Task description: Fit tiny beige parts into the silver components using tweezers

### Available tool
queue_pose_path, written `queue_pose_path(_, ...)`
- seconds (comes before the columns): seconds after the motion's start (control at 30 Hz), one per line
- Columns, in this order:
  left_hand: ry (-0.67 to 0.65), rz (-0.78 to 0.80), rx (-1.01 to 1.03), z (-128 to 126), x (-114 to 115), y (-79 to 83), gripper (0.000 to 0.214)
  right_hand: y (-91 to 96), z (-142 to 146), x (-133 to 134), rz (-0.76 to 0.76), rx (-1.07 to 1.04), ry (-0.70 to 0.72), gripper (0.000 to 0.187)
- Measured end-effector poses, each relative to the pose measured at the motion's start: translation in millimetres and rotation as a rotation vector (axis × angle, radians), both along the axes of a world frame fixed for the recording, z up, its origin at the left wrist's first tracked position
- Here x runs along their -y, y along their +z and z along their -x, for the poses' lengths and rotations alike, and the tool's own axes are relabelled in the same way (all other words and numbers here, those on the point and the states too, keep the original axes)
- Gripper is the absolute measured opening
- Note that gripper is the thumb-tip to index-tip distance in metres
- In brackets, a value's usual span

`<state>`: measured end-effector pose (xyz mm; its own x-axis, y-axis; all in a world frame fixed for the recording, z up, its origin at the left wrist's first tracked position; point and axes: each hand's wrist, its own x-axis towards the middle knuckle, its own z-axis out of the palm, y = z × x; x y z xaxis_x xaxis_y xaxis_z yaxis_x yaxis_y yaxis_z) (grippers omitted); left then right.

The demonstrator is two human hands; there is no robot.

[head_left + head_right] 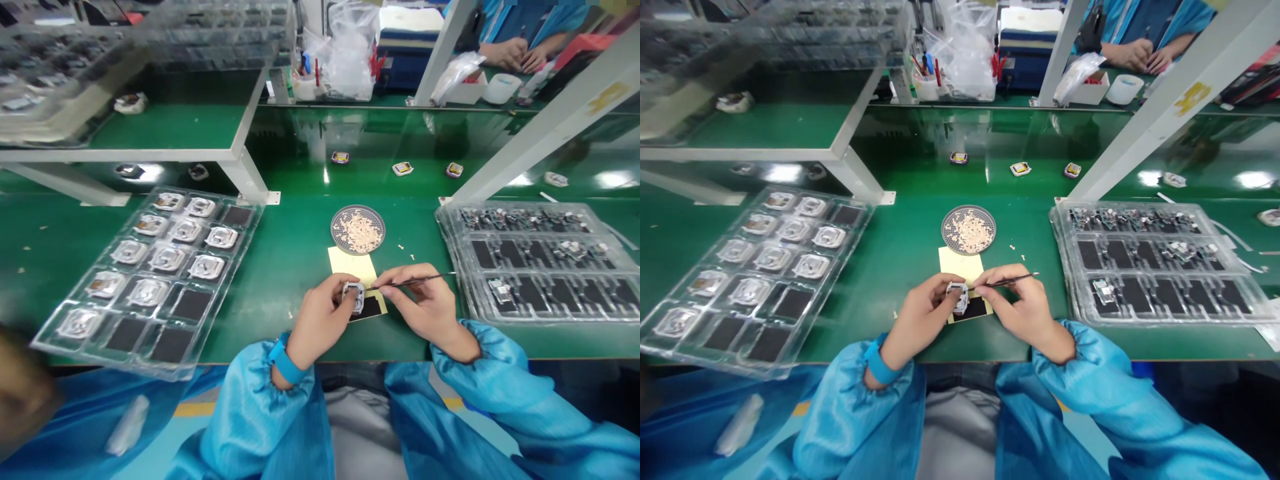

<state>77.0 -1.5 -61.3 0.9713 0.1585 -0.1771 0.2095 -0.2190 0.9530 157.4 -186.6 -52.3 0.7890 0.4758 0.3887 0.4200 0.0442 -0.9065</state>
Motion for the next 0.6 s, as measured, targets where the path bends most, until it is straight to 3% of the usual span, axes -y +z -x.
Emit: queue_pose_path(0.6,-0.007,-0.003,-0.015,-0.2,-0.7,1.0,0.024,-2.6,0.3,-0.9,0.060,0.076,0.019,0.027)
